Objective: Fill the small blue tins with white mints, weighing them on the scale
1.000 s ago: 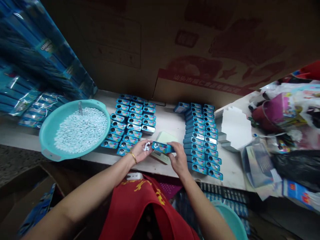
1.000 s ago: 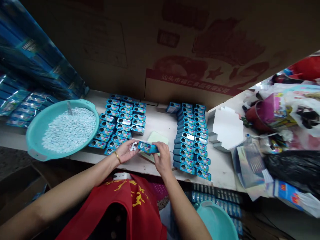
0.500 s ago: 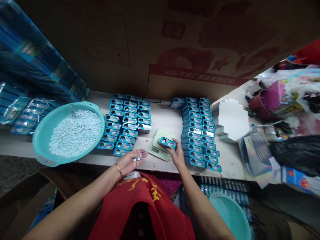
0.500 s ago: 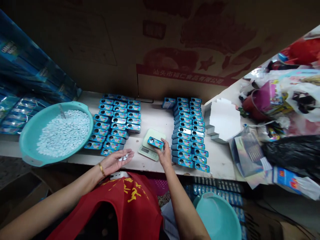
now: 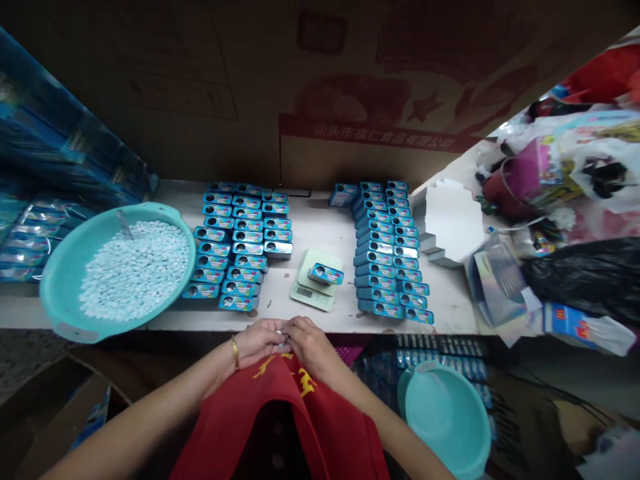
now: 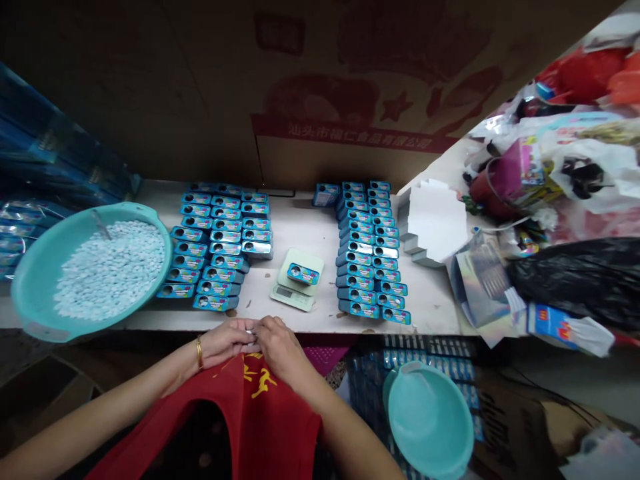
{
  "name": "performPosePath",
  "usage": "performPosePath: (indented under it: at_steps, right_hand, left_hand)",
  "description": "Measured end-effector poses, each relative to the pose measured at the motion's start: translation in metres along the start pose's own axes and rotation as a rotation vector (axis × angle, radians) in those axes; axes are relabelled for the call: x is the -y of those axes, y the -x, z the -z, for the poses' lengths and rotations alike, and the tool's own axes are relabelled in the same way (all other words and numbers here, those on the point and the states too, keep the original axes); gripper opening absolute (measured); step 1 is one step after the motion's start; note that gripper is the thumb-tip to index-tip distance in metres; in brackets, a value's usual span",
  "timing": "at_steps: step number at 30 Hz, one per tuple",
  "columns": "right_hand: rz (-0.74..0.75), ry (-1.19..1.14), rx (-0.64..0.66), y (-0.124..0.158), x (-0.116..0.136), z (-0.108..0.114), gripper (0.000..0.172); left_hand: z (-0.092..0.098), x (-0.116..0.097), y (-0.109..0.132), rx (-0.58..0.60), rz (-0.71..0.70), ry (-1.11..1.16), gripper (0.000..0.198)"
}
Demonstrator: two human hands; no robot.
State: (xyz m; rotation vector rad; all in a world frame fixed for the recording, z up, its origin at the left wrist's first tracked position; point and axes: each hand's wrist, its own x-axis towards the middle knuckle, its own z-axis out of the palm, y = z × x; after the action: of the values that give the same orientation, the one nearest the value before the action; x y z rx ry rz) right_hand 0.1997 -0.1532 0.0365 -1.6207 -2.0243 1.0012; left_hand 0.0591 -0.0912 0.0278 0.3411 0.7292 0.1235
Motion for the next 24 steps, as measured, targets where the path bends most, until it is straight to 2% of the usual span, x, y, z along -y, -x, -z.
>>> performPosePath:
  at_steps: [5, 8, 11, 15, 17, 20, 24]
  right_hand:
    - [0.008, 0.025, -0.005, 0.003, -0.001, -0.005, 0.015]
    - [0.043, 0.001, -0.052, 0.005, -0.004, -0.007, 0.013]
    - [0.021, -0.07, -0.228, 0.002, -0.015, 0.007, 0.013]
    - [-0.12, -0.032, -0.515, -0.018, -0.041, 0.041, 0.014]
    - [-0.167, 0.026, -0.566, -0.033, -0.052, 0.054, 0.013]
    - [-0.187, 0.057, -0.566, -0.046, -0.063, 0.061, 0.015]
    - [-0.204, 0.012, -0.653, -0.033, -0.07, 0.06, 0.02]
  left_hand:
    - [0.001, 0.002, 0.003, -0.012, 0.02, -0.051, 0.023]
    - [0.004, 0.002, 0.003, -0.028, 0.024, -0.05, 0.024]
    - [0.007, 0.0, 0.004, -0.068, 0.051, 0.012, 0.031]
    - [0.007, -0.004, 0.006, -0.105, 0.073, 0.052, 0.035]
    - [0.006, -0.004, 0.006, -0.111, 0.066, 0.051, 0.035]
    - [0.005, -0.004, 0.007, -0.127, 0.06, 0.062, 0.036]
    - [0.012, -0.003, 0.009, -0.167, 0.035, 0.107, 0.036]
